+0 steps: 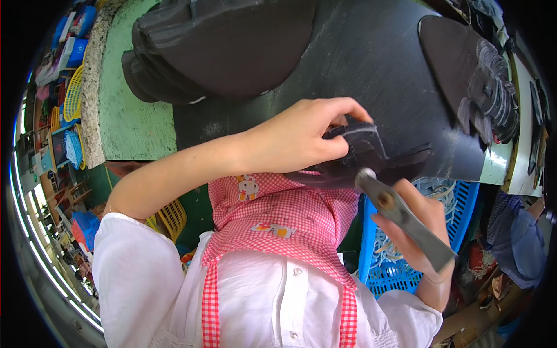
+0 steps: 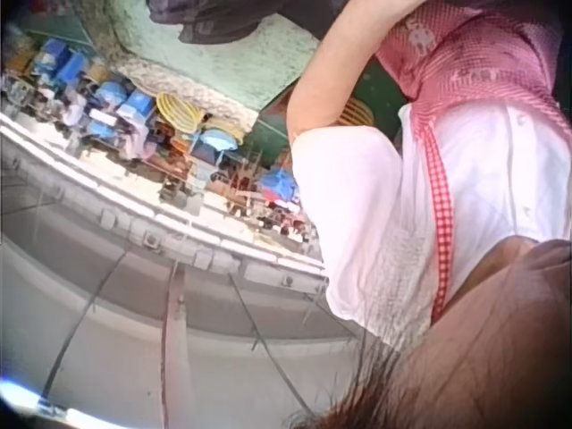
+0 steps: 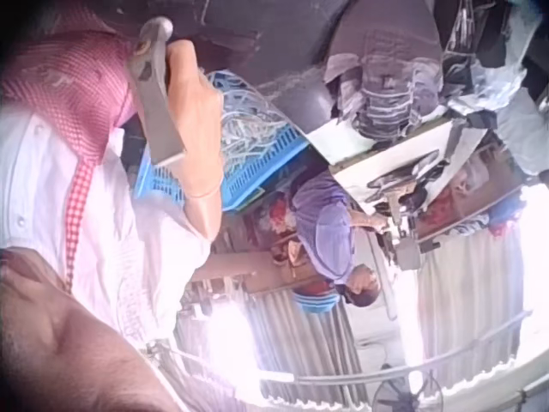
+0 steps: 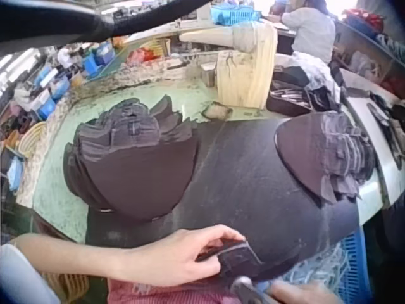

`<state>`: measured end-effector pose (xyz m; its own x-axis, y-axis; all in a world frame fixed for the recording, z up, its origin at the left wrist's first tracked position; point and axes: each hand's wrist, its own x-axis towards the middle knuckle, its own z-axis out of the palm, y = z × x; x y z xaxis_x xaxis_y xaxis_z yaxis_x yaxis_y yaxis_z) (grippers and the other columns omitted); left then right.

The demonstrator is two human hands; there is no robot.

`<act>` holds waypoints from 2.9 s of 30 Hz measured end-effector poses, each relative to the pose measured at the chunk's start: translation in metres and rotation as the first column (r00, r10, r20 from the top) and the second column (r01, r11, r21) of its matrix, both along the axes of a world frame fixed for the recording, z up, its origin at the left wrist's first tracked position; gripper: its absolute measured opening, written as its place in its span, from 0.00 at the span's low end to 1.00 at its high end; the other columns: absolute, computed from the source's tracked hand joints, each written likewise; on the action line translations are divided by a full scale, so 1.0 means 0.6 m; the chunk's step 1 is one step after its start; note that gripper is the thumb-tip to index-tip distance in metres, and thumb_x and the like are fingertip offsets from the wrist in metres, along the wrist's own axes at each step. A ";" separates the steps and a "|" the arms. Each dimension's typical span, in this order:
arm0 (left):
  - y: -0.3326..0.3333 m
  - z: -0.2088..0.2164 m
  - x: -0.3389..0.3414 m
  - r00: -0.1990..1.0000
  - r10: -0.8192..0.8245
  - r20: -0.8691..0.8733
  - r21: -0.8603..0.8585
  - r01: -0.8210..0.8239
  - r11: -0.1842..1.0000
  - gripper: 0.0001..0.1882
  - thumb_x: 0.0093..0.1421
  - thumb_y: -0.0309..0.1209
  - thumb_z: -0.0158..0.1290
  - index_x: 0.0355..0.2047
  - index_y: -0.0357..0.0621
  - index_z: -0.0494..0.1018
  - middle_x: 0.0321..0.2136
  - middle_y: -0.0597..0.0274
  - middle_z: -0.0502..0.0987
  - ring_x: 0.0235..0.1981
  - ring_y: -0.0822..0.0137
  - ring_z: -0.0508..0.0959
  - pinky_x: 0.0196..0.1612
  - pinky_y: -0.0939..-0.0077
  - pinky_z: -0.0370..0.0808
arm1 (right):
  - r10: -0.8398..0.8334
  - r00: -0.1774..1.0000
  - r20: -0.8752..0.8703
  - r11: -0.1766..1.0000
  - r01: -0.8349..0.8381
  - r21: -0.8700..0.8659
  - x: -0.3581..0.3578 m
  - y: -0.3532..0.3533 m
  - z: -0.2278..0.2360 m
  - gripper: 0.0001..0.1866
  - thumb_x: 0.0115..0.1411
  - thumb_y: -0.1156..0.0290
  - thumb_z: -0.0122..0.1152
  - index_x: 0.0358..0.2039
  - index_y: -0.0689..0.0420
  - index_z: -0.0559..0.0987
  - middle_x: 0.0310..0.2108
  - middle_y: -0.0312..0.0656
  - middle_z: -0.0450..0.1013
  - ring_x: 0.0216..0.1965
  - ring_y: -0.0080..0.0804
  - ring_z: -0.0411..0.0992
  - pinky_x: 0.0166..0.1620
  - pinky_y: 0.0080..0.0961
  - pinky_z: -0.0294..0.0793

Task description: Securing shoe components by hammering them together on a workbench.

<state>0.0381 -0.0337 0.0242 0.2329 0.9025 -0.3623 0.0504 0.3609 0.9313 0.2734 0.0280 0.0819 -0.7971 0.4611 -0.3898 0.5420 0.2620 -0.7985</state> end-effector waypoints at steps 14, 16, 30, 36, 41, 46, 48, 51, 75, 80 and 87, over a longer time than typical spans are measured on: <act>0.065 -0.034 -0.014 0.710 0.198 -0.676 0.595 0.367 0.715 0.06 0.46 0.38 0.62 0.26 0.56 0.81 0.23 0.72 0.76 0.36 0.66 0.74 0.42 0.69 0.70 | -0.166 0.984 0.069 0.986 0.165 0.008 -0.029 0.006 -0.027 0.11 0.58 0.73 0.64 0.33 0.59 0.68 0.22 0.47 0.72 0.22 0.41 0.73 0.27 0.27 0.70; 0.069 -0.040 -0.020 0.723 0.198 -0.662 0.619 0.380 0.687 0.05 0.46 0.38 0.62 0.25 0.56 0.80 0.23 0.73 0.75 0.35 0.67 0.74 0.42 0.70 0.71 | -0.207 0.975 0.084 0.972 0.215 -0.093 -0.028 0.011 -0.023 0.10 0.58 0.75 0.63 0.33 0.60 0.69 0.21 0.46 0.71 0.21 0.33 0.70 0.28 0.24 0.68; 0.080 -0.049 -0.038 0.684 0.352 -0.639 0.767 0.599 0.229 0.04 0.47 0.37 0.55 0.19 0.55 0.73 0.24 0.72 0.71 0.36 0.68 0.73 0.43 0.71 0.70 | -0.266 0.954 -0.135 0.943 0.286 0.167 -0.048 0.045 -0.030 0.05 0.62 0.73 0.58 0.35 0.61 0.72 0.20 0.41 0.64 0.21 0.25 0.63 0.25 0.23 0.63; 0.038 -0.032 -0.028 0.654 0.414 -0.633 0.748 0.381 0.543 0.04 0.44 0.36 0.56 0.18 0.54 0.72 0.24 0.73 0.71 0.36 0.68 0.72 0.45 0.69 0.68 | -0.080 0.983 -0.165 0.963 0.119 0.242 -0.052 0.051 -0.038 0.06 0.60 0.75 0.60 0.36 0.61 0.72 0.22 0.46 0.64 0.20 0.45 0.64 0.26 0.27 0.66; 0.032 -0.039 -0.017 0.546 0.494 -0.676 0.736 0.467 0.491 0.08 0.41 0.37 0.61 0.19 0.55 0.73 0.24 0.76 0.71 0.36 0.68 0.72 0.45 0.67 0.67 | -0.012 0.993 -0.116 0.964 0.042 0.262 -0.057 0.032 -0.038 0.06 0.60 0.76 0.60 0.35 0.63 0.72 0.25 0.46 0.61 0.20 0.40 0.65 0.26 0.24 0.65; 0.006 -0.036 -0.024 0.637 0.387 -0.667 0.701 0.360 0.615 0.08 0.42 0.32 0.65 0.25 0.55 0.77 0.29 0.75 0.74 0.37 0.65 0.73 0.43 0.65 0.66 | 0.046 0.998 -0.053 0.970 -0.032 0.240 -0.056 0.061 -0.026 0.17 0.60 0.79 0.59 0.49 0.69 0.72 0.27 0.44 0.71 0.24 0.28 0.66 0.29 0.22 0.67; 0.003 -0.040 -0.013 0.568 0.433 -0.700 0.699 0.420 0.579 0.08 0.42 0.32 0.64 0.25 0.55 0.77 0.29 0.75 0.74 0.37 0.65 0.73 0.42 0.65 0.66 | -0.008 0.999 -0.042 0.979 0.017 0.204 -0.059 0.058 -0.015 0.17 0.61 0.79 0.59 0.49 0.69 0.72 0.28 0.44 0.71 0.24 0.28 0.66 0.29 0.22 0.66; -0.003 -0.031 -0.017 0.504 0.454 -0.735 0.675 0.478 0.562 0.09 0.42 0.33 0.64 0.26 0.56 0.78 0.30 0.75 0.74 0.38 0.65 0.72 0.44 0.66 0.65 | 0.161 0.982 0.102 0.968 -0.177 0.180 -0.062 0.061 -0.031 0.21 0.59 0.79 0.62 0.52 0.68 0.71 0.29 0.45 0.74 0.26 0.27 0.71 0.31 0.21 0.70; -0.049 -0.037 0.000 0.529 0.496 -0.689 0.683 0.243 0.689 0.10 0.42 0.32 0.65 0.27 0.55 0.78 0.30 0.76 0.75 0.39 0.67 0.72 0.47 0.62 0.62 | 0.277 0.926 -0.257 0.841 -0.104 0.532 -0.060 0.060 -0.056 0.16 0.59 0.77 0.61 0.48 0.68 0.74 0.26 0.43 0.72 0.21 0.31 0.67 0.26 0.24 0.64; -0.053 -0.027 0.010 0.438 0.549 -0.712 0.683 0.252 0.685 0.11 0.41 0.31 0.66 0.27 0.55 0.79 0.29 0.77 0.75 0.38 0.67 0.72 0.45 0.63 0.63 | 0.255 0.967 -0.020 0.914 -0.234 0.332 -0.081 0.052 -0.017 0.16 0.60 0.79 0.60 0.48 0.69 0.73 0.27 0.43 0.72 0.22 0.28 0.66 0.25 0.21 0.63; -0.073 -0.039 0.012 0.447 0.554 -0.702 0.687 0.221 0.692 0.10 0.42 0.31 0.66 0.26 0.54 0.79 0.28 0.75 0.75 0.35 0.66 0.72 0.44 0.65 0.62 | 0.163 0.985 -0.058 0.966 -0.147 0.213 -0.085 0.063 -0.017 0.19 0.59 0.78 0.62 0.50 0.70 0.72 0.25 0.41 0.70 0.25 0.25 0.68 0.28 0.21 0.66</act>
